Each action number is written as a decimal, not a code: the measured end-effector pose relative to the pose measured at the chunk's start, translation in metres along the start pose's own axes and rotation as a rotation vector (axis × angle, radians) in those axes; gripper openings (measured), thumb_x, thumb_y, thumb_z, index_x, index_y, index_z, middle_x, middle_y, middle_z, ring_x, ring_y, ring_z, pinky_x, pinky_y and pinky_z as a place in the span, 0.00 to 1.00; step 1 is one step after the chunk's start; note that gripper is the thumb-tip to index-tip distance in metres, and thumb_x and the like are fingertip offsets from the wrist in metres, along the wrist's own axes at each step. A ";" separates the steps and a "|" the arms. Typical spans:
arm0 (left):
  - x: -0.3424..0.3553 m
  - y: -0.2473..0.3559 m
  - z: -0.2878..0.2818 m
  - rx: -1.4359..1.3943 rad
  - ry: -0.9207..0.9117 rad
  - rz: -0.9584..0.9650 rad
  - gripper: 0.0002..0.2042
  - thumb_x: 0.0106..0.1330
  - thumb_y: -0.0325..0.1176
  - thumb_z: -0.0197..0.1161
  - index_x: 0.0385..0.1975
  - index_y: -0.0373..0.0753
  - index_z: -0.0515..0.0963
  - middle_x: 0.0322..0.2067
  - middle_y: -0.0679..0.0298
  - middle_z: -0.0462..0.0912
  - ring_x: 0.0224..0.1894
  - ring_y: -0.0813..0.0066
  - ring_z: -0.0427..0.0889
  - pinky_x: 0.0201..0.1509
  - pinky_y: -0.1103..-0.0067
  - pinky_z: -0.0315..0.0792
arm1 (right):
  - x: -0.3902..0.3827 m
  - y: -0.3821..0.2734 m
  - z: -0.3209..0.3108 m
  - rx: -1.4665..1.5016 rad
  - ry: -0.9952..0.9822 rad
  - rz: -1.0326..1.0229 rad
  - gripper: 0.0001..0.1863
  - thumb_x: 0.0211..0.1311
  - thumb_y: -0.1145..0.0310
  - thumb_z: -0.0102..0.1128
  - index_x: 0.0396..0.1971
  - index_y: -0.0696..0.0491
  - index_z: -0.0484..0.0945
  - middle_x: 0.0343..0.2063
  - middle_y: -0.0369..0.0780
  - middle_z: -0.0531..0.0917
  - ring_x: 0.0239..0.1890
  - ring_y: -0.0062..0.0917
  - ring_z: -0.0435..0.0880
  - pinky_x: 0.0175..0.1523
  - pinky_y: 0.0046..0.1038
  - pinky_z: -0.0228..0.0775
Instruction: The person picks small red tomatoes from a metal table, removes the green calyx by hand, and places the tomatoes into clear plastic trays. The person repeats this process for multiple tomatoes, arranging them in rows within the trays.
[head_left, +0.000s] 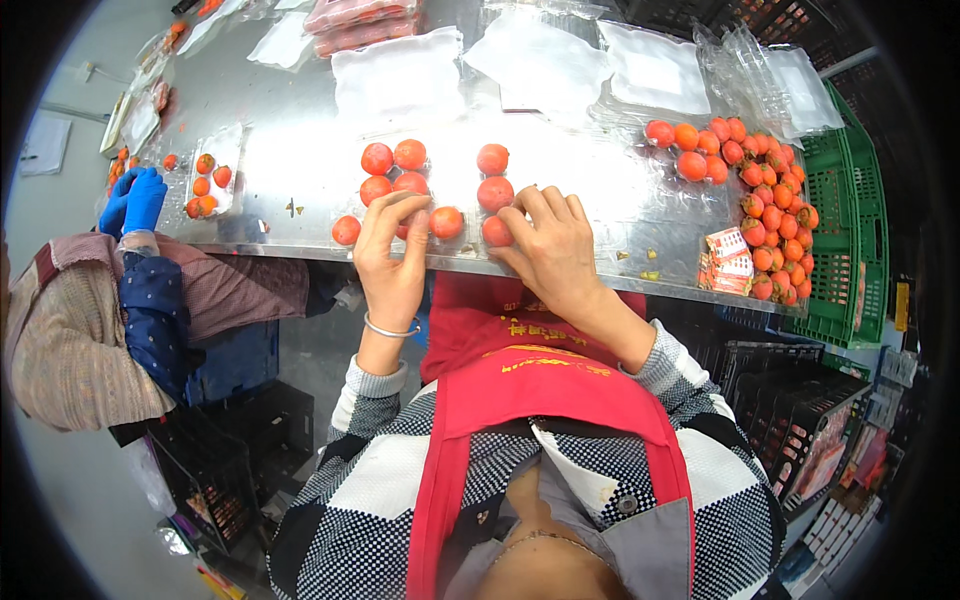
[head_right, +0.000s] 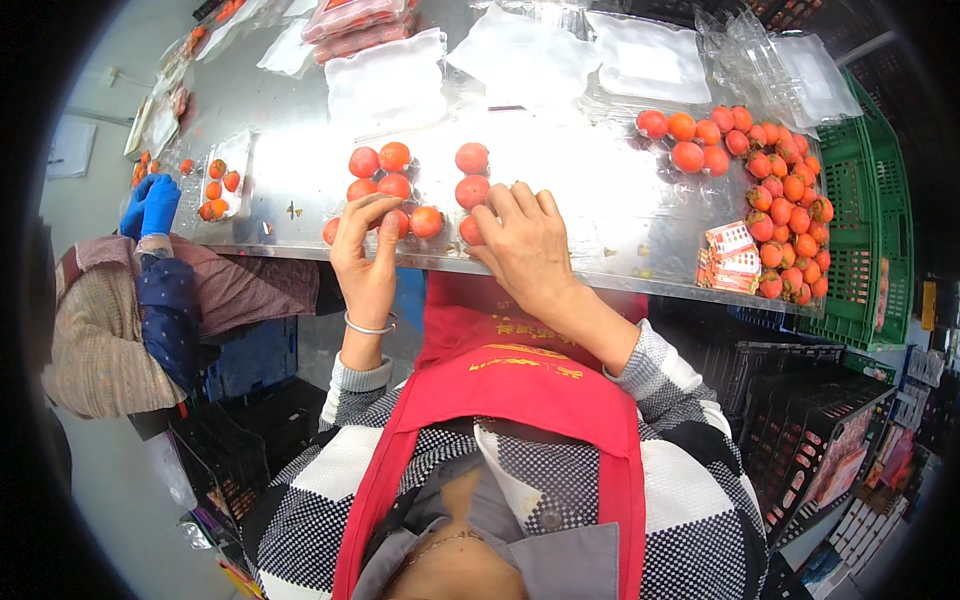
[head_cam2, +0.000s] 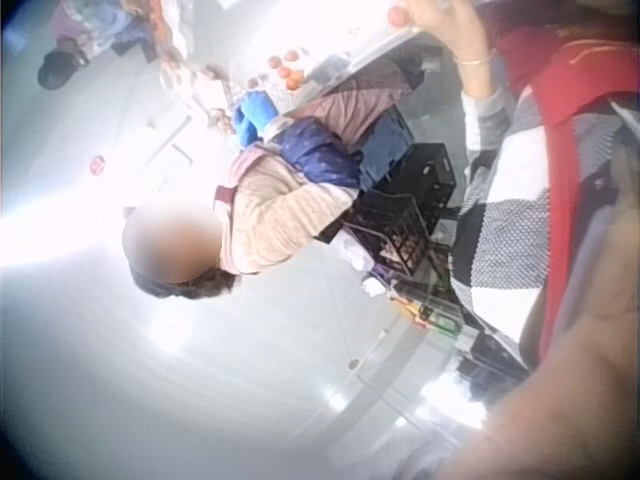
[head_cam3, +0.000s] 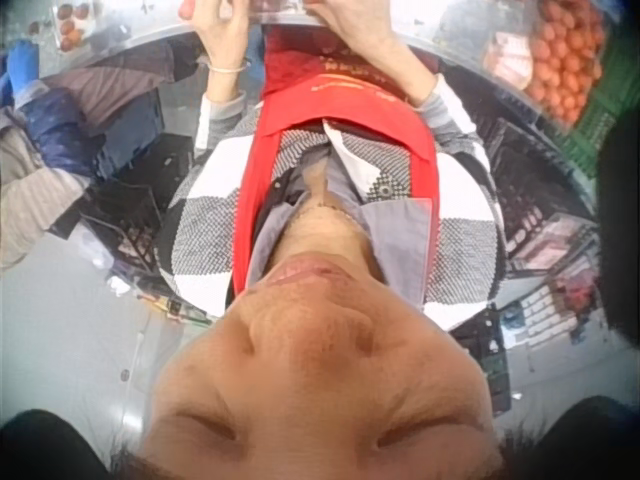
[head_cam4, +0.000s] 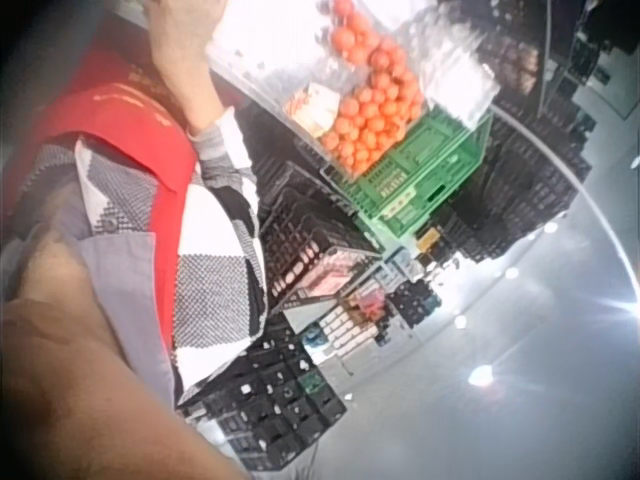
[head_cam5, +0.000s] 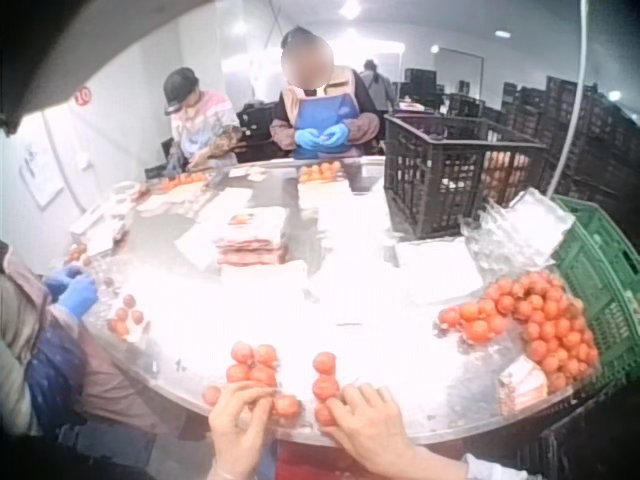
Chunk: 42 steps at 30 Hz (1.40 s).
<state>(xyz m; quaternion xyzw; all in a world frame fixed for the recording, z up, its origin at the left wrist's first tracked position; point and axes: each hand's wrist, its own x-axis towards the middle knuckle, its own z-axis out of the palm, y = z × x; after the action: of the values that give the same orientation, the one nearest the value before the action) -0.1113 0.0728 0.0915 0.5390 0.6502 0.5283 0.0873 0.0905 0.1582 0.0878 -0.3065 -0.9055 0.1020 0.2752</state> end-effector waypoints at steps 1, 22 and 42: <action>0.000 0.002 0.004 -0.018 -0.010 -0.005 0.07 0.71 0.24 0.68 0.46 0.35 0.86 0.45 0.56 0.87 0.49 0.62 0.86 0.53 0.72 0.79 | -0.001 0.001 0.000 0.009 0.021 -0.013 0.24 0.43 0.65 0.83 0.42 0.51 0.82 0.39 0.38 0.80 0.44 0.35 0.79 0.47 0.39 0.67; 0.007 0.023 0.050 -0.215 -0.268 0.001 0.13 0.78 0.30 0.62 0.57 0.31 0.83 0.32 0.61 0.86 0.30 0.74 0.82 0.36 0.76 0.75 | -0.010 0.016 -0.009 1.332 -0.001 0.500 0.23 0.71 0.75 0.69 0.62 0.64 0.75 0.55 0.45 0.83 0.57 0.27 0.85 0.65 0.30 0.78; 0.001 0.023 0.050 -0.251 -0.315 -0.106 0.20 0.86 0.40 0.51 0.64 0.33 0.80 0.39 0.67 0.85 0.28 0.88 0.70 0.30 0.84 0.65 | -0.008 0.009 -0.005 1.063 0.088 0.430 0.20 0.67 0.71 0.74 0.55 0.60 0.80 0.45 0.45 0.89 0.45 0.27 0.90 0.49 0.27 0.82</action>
<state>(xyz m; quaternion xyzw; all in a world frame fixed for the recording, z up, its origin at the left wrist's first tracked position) -0.0633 0.0998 0.0884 0.5649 0.5849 0.5092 0.2819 0.1034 0.1606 0.0856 -0.3072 -0.6348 0.5839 0.4021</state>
